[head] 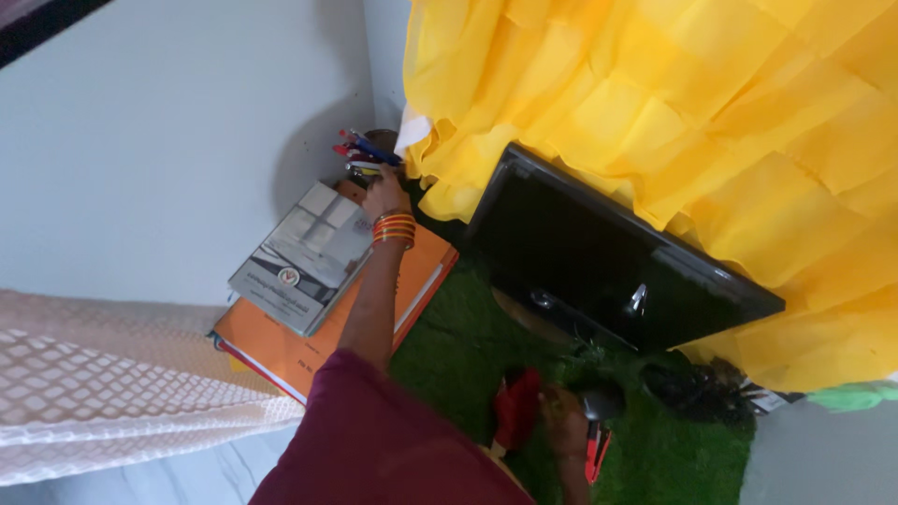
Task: The person wipes the covers of stacked files and a green notebook with a red cloth, then wipes a computer mouse and a small black device on a green mat. The person also empties a pen holder, wipes the pens and pencils individually, and places them back on the mat.
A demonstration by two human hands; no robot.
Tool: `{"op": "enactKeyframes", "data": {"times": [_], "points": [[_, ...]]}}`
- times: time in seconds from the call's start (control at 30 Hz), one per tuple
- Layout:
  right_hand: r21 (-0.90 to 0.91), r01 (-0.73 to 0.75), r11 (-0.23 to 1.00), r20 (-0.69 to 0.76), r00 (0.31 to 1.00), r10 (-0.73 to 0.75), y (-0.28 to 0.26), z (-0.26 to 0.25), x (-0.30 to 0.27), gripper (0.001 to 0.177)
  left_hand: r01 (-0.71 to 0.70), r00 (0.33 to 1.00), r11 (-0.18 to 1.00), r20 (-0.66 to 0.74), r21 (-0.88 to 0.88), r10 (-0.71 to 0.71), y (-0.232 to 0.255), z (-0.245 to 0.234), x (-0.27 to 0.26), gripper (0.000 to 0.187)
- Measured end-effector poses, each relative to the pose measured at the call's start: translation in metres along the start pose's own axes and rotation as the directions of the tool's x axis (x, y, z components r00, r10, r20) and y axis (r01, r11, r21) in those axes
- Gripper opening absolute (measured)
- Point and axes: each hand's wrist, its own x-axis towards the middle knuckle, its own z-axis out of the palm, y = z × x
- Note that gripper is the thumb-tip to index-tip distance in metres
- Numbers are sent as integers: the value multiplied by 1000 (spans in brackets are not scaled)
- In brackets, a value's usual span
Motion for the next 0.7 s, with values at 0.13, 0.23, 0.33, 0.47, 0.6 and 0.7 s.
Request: {"op": "enactKeyframes", "data": {"times": [0.13, 0.23, 0.33, 0.47, 0.6, 0.7], "points": [[-9, 54, 999, 79, 995, -53, -10, 3, 1, 28, -28, 982, 1000, 186, 7, 26, -9, -41, -72, 60], [58, 83, 995, 73, 994, -87, -29, -1, -4, 31, -314, 947, 949, -82, -37, 310, -21, -79, -158, 54], [198, 125, 972, 110, 983, -149, -51, -8, -4, 52, -330, 903, 915, 204, -234, 378, -32, -118, -238, 46], [439, 66, 896, 355, 904, -240, -76, -9, -6, 94, -259, 825, 878, 379, -403, 418, -22, -159, -316, 15], [508, -129, 852, 481, 863, -157, -78, 10, -28, 109, -272, 699, 771, 432, -576, 570, -12, -177, -350, 13], [525, -205, 826, 449, 891, -64, -69, 29, -34, 106, -223, 616, 822, 578, -525, 536, -2, -172, -350, 16]]}}
